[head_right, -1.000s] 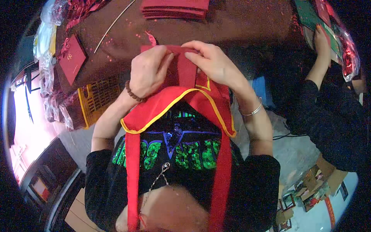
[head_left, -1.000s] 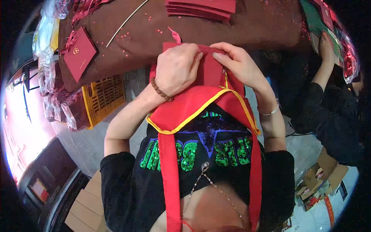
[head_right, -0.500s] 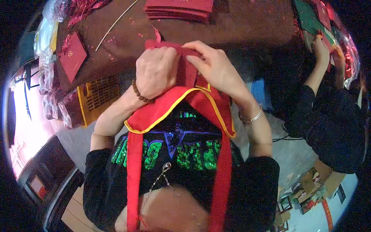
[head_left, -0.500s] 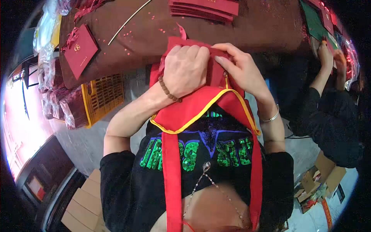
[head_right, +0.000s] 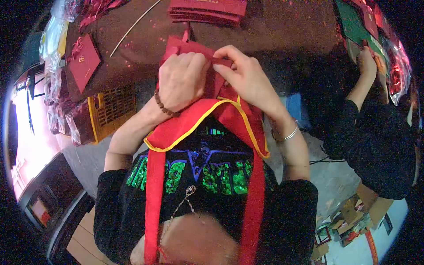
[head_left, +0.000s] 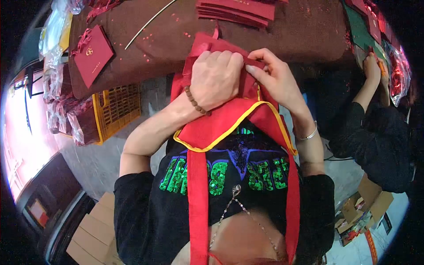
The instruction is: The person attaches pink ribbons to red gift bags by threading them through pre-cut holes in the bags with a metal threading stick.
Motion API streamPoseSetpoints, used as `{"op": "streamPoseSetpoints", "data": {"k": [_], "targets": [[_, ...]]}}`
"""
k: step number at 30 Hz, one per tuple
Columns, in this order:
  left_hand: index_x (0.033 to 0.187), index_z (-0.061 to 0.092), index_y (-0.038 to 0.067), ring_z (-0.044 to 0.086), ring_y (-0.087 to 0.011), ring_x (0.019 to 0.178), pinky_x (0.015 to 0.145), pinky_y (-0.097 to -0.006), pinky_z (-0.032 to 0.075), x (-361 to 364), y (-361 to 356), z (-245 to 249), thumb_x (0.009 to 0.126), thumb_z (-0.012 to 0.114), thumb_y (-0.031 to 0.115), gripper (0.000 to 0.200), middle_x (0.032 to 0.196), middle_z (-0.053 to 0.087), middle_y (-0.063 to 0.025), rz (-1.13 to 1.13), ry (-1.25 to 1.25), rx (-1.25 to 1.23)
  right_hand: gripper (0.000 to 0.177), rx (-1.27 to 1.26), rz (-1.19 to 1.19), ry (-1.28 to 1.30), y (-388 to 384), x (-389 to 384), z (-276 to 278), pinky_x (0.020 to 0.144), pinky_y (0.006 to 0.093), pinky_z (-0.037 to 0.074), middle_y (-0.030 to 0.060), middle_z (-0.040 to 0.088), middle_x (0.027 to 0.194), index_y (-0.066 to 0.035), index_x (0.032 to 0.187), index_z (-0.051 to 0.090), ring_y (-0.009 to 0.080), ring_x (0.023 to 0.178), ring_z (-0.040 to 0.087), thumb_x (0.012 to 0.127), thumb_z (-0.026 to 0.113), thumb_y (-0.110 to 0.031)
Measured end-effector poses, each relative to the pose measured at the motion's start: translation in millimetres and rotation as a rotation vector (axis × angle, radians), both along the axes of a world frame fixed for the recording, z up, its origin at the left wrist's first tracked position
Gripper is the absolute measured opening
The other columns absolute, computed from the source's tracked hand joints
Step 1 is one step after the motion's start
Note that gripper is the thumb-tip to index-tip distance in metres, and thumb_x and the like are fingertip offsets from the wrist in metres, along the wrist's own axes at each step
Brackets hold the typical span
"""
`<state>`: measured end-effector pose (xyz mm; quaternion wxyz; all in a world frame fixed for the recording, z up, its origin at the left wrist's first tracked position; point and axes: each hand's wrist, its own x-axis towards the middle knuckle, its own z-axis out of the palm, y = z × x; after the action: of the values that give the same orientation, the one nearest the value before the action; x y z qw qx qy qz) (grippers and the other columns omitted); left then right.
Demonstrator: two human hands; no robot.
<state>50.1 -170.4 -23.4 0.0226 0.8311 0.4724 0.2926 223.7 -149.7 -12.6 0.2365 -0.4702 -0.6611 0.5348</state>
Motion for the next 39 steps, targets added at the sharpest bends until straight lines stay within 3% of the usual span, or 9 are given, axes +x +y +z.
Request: {"op": "streamPoseSetpoints", "data": {"k": [7, 15, 20, 22, 24, 26, 28, 32, 39], "targets": [[0.082, 0.053, 0.016, 0.047, -0.0189, 0.081, 0.072, -0.0358, 0.031, -19.0, 9.0, 18.2, 0.066, 0.07, 0.028, 0.026, 0.08, 0.05, 0.0013, 0.046, 0.032, -0.007, 0.02, -0.162, 0.102, 0.09, 7.4, 6.0, 5.7, 0.062, 0.0206, 0.044, -0.0005, 0.058, 0.09, -0.002, 0.104, 0.055, 0.0049, 0.072, 0.051, 0.086, 0.057, -0.011], [0.088, 0.055, 0.013, 0.053, -0.0216, 0.08, 0.073, -0.0354, 0.033, -17.3, 11.6, 16.7, 0.068, 0.071, 0.031, 0.032, 0.083, 0.056, -0.0016, 0.007, 0.007, -0.105, 0.02, -0.075, 0.226, 0.035, 19.3, 9.3, 9.3, 0.063, 0.0204, 0.045, 0.0002, 0.057, 0.091, -0.001, 0.104, 0.055, 0.0053, 0.079, 0.051, 0.086, 0.056, -0.01], [0.077, 0.062, 0.0, 0.058, -0.0304, 0.067, 0.058, -0.0331, 0.046, -38.1, 38.0, 31.4, 0.082, 0.061, 0.026, 0.026, 0.07, 0.059, -0.014, -0.096, -0.116, -0.636, 0.019, -0.016, 0.258, 0.078, 18.5, 7.6, 6.9, 0.071, 0.0224, 0.045, 0.0019, 0.058, 0.093, 0.0, 0.102, 0.056, 0.0075, 0.083, 0.052, 0.086, 0.055, -0.01], [0.081, 0.063, 0.0, 0.059, -0.0226, 0.067, 0.061, -0.0294, 0.046, -43.3, 47.7, 28.6, 0.085, 0.057, 0.024, 0.025, 0.072, 0.063, -0.0105, -0.133, -0.073, -0.659, 0.019, 0.072, 0.269, 0.098, 17.7, 6.3, 6.3, 0.075, 0.023, 0.044, 0.0026, 0.059, 0.093, 0.0, 0.102, 0.056, 0.0083, 0.084, 0.053, 0.086, 0.055, -0.009], [0.087, 0.065, 0.001, 0.056, -0.0116, 0.066, 0.06, -0.028, 0.045, -46.4, 61.4, 32.6, 0.086, 0.055, 0.021, 0.022, 0.072, 0.063, -0.0025, -0.314, -0.179, -1.063, 0.019, 0.038, 0.257, 0.065, 16.6, 3.0, 12.8, 0.079, 0.0237, 0.043, 0.0042, 0.06, 0.093, 0.002, 0.101, 0.056, 0.0096, 0.086, 0.053, 0.086, 0.055, -0.008], [0.092, 0.067, 0.004, 0.057, -0.0106, 0.065, 0.062, -0.029, 0.046, -46.9, 68.5, 32.4, 0.082, 0.057, 0.026, 0.026, 0.069, 0.064, -0.0065, -0.406, -0.298, -1.155, 0.019, 0.036, 0.253, 0.084, 16.0, 2.4, 10.9, 0.078, 0.0235, 0.043, 0.0046, 0.06, 0.092, 0.002, 0.101, 0.057, 0.009, 0.086, 0.053, 0.085, 0.056, -0.008], [0.089, 0.067, 0.003, 0.054, -0.0081, 0.064, 0.06, -0.0261, 0.044, -40.1, 74.3, 52.0, 0.08, 0.059, 0.025, 0.025, 0.069, 0.063, -0.0025, -0.318, -0.094, -1.313, 0.019, 0.033, 0.249, 0.102, 16.4, 1.7, 11.6, 0.077, 0.0233, 0.043, 0.005, 0.06, 0.092, 0.003, 0.1, 0.057, 0.0084, 0.086, 0.053, 0.085, 0.056, -0.008], [0.081, 0.066, 0.003, 0.053, -0.0084, 0.065, 0.062, -0.0242, 0.042, -41.4, 75.1, 20.8, 0.076, 0.059, 0.018, 0.018, 0.069, 0.061, -0.002, -0.446, -0.383, -1.258, 0.019, -0.057, 0.21, 0.036, 15.1, 0.3, 11.4, 0.074, 0.021, 0.042, 0.0031, 0.058, 0.089, 0.0, 0.101, 0.055, 0.006, 0.083, 0.05, 0.084, 0.057, -0.009], [0.078, 0.064, 0.001, 0.054, -0.0105, 0.07, 0.067, -0.0264, 0.043, -38.6, 66.5, 18.9, 0.074, 0.059, 0.014, 0.015, 0.072, 0.062, -0.0048, -0.286, -0.396, -1.203, 0.023, -0.021, 0.161, 0.127, 4.8, -6.7, -10.1, 0.07, 0.0192, 0.04, 0.0004, 0.05, 0.093, -0.003, 0.105, 0.047, 0.0051, 0.083, 0.046, 0.084, 0.056, -0.007]]}}
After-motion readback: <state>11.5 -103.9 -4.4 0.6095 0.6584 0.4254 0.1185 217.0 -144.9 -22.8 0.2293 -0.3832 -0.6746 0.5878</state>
